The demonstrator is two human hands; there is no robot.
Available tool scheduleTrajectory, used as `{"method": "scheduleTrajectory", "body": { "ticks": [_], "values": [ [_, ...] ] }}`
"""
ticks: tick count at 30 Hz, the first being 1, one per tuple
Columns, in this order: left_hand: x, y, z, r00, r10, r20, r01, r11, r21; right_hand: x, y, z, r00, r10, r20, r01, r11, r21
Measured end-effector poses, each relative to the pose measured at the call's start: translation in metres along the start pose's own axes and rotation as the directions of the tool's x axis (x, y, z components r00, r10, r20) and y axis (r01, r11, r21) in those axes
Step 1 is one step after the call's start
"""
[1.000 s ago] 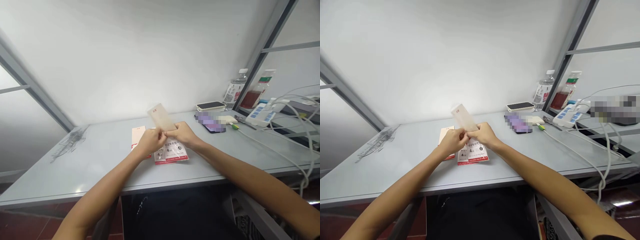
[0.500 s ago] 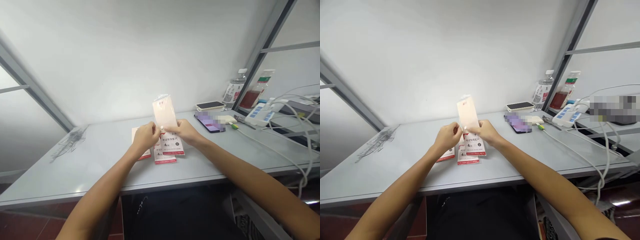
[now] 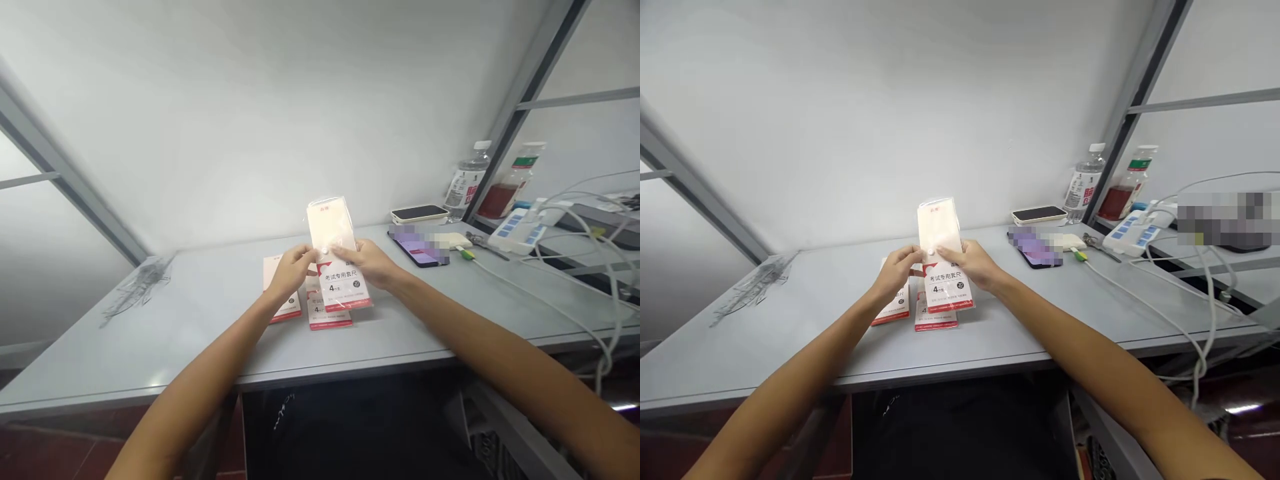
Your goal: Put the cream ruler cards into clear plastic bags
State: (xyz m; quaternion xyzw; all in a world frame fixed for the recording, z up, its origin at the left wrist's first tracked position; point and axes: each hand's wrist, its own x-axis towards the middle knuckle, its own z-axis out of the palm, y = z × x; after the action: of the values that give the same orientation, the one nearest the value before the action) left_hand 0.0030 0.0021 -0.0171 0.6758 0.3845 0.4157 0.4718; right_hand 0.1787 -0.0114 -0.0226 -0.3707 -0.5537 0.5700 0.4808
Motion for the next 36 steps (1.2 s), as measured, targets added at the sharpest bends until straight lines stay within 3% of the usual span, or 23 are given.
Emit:
{"method": "scheduleTrajectory", "body": {
  "ticks": [5,9,13,15,17,19,21,24,28,31,33,36],
  "values": [
    [0.001,0.0,0.001,0.998,0.057,-0.008,-0.057,0.994,-0.097,0.001,-0.001,-0.002,0.999,-0.04,0.01,0.04,0.997,-0.061],
    [0.003,0.004,-0.005,0.99,0.05,-0.131,-0.059,0.996,-0.064,0.005,-0.007,-0.01,0.997,-0.034,-0.067,0.027,0.994,-0.103],
    [0.009,0.006,-0.028,0.972,-0.044,-0.23,0.09,0.977,0.194,0.01,-0.008,-0.03,0.981,0.012,-0.194,-0.061,0.968,-0.245],
    [0.012,0.004,-0.044,0.958,-0.177,-0.227,0.262,0.864,0.431,0.013,-0.004,-0.042,0.971,0.058,-0.233,-0.144,0.917,-0.373],
    [0.014,0.001,-0.057,0.903,-0.315,-0.292,0.427,0.586,0.689,0.016,0.003,-0.051,0.942,0.143,-0.303,-0.287,0.81,-0.511],
    [0.014,-0.002,-0.065,0.834,-0.424,-0.353,0.498,0.304,0.812,0.018,0.009,-0.057,0.904,0.136,-0.405,-0.402,0.591,-0.699],
    [0.014,-0.004,-0.068,0.792,-0.481,-0.377,0.499,0.153,0.853,0.018,0.013,-0.057,0.889,0.068,-0.452,-0.445,0.355,-0.822],
    [0.013,-0.004,-0.066,0.811,-0.443,-0.382,0.466,0.094,0.88,0.016,0.013,-0.053,0.897,0.031,-0.441,-0.44,0.143,-0.886],
    [0.01,-0.005,-0.045,0.922,-0.23,-0.31,0.344,0.125,0.931,0.013,0.012,-0.044,0.924,-0.036,-0.381,-0.382,-0.004,-0.924],
    [0.005,-0.01,-0.018,0.971,-0.201,-0.128,0.168,0.196,0.966,0.012,0.012,-0.035,0.95,-0.18,-0.256,-0.258,0.013,-0.966],
    [0.001,-0.015,-0.001,0.971,-0.239,-0.002,0.054,0.21,0.976,0.011,0.011,-0.028,0.955,-0.247,-0.166,-0.147,0.095,-0.985],
    [-0.001,-0.02,0.011,0.979,-0.2,0.05,-0.006,0.218,0.976,0.01,0.011,-0.016,0.973,-0.226,-0.05,0.005,0.234,-0.972]
  ]
}}
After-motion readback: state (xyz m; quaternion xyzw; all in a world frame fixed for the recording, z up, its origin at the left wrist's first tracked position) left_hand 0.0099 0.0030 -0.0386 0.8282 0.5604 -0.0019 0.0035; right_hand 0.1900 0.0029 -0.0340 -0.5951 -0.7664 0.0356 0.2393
